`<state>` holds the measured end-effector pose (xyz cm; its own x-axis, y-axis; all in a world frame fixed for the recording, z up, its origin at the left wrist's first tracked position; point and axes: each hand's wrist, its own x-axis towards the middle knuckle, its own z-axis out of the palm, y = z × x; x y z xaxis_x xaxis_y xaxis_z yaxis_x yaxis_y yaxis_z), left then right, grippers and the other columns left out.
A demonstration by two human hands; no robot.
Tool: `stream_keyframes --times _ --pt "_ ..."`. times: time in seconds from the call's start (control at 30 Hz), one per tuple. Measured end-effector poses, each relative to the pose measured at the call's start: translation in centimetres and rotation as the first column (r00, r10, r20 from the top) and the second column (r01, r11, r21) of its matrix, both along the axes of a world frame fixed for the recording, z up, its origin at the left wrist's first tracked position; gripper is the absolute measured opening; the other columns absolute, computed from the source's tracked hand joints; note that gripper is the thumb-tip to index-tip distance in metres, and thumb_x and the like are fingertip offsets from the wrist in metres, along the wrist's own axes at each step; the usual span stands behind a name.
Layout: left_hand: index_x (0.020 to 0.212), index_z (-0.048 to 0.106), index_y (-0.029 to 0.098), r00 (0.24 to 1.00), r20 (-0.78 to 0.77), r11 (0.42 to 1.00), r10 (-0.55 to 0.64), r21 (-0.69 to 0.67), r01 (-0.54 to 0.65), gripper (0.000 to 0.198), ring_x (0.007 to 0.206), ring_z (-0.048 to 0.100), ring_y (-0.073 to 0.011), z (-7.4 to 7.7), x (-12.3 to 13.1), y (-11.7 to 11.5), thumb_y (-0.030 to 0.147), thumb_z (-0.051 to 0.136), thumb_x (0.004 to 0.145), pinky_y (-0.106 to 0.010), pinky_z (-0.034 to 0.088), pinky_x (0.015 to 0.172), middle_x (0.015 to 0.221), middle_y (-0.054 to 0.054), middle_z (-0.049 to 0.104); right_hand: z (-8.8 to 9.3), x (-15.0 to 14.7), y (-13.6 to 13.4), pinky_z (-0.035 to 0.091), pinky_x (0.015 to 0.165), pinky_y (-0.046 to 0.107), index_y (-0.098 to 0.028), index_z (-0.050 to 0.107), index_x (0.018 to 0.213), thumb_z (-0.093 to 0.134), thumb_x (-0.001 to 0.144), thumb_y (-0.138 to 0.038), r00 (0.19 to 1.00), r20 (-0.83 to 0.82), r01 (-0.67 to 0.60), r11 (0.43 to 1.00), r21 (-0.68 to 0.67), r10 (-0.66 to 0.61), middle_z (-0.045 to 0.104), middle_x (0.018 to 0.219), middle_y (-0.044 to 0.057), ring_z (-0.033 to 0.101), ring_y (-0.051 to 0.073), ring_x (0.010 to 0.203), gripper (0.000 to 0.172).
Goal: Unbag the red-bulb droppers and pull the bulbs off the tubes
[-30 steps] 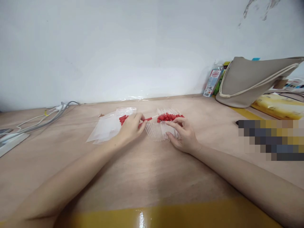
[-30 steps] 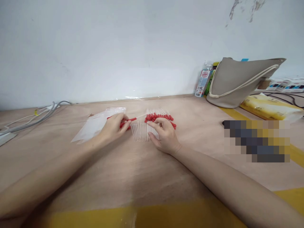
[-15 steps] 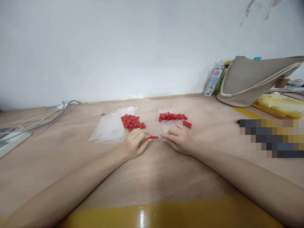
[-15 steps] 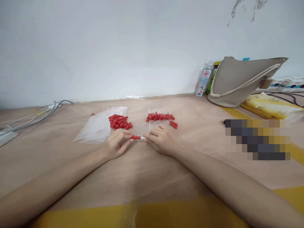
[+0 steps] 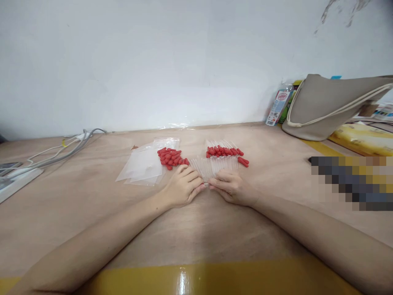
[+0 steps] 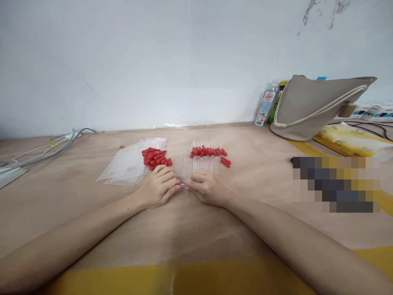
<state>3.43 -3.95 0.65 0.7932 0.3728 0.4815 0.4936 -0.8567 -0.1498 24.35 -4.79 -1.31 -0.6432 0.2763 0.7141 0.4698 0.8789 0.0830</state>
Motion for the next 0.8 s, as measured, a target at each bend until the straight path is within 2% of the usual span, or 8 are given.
stream_keyframes --times 0.37,0.63,0.7,0.8 --pt "0.072 0.055 0.017 0.999 -0.028 1.0 -0.021 -0.019 0.021 0.026 0.074 0.048 -0.0172 0.2 -0.6 -0.4 0.026 0.037 0.089 -0.037 0.034 0.079 0.072 -0.004 0.058 0.1 0.6 -0.5 0.034 0.056 0.026 -0.012 0.061 0.095 0.043 0.087 -0.014 0.997 0.07 -0.037 0.989 0.141 0.028 0.048 0.062 0.002 0.039 0.013 0.06 0.02" --pt "0.071 0.052 0.017 1.0 0.019 1.0 -0.01 -0.023 0.011 0.024 0.071 0.047 -0.0167 -0.1 -1.4 -0.5 0.024 0.036 0.088 -0.037 0.035 0.08 0.069 -0.003 0.055 -0.1 0.9 -0.3 0.037 0.059 0.027 -0.016 0.061 0.1 0.04 0.089 -0.015 0.998 0.058 -0.029 0.994 0.107 0.023 0.054 0.067 0.003 0.041 0.012 0.061 0.024" --pt "0.07 0.05 0.017 0.997 0.061 0.998 0.043 -0.056 -0.04 0.025 0.068 0.046 -0.0164 -0.3 -2.2 -0.1 0.024 0.034 0.088 -0.035 0.036 0.074 0.067 -0.003 0.053 -0.2 1.3 0.1 0.036 0.059 0.027 -0.018 0.063 0.097 0.041 0.088 -0.017 1.0 -0.013 0.028 0.997 0.071 -0.027 0.055 0.066 0.002 0.043 0.012 0.062 0.024" --pt "0.073 0.049 0.017 0.96 0.191 0.968 0.205 -0.181 -0.171 0.027 0.064 0.045 -0.0156 0.0 -3.2 0.6 0.025 0.03 0.09 -0.031 0.037 0.063 0.068 -0.003 0.05 -0.2 1.8 0.8 0.032 0.058 0.027 -0.02 0.067 0.087 0.049 0.085 -0.023 0.968 -0.141 0.208 0.978 -0.011 -0.207 0.055 0.062 0.0 0.045 0.011 0.058 0.018"
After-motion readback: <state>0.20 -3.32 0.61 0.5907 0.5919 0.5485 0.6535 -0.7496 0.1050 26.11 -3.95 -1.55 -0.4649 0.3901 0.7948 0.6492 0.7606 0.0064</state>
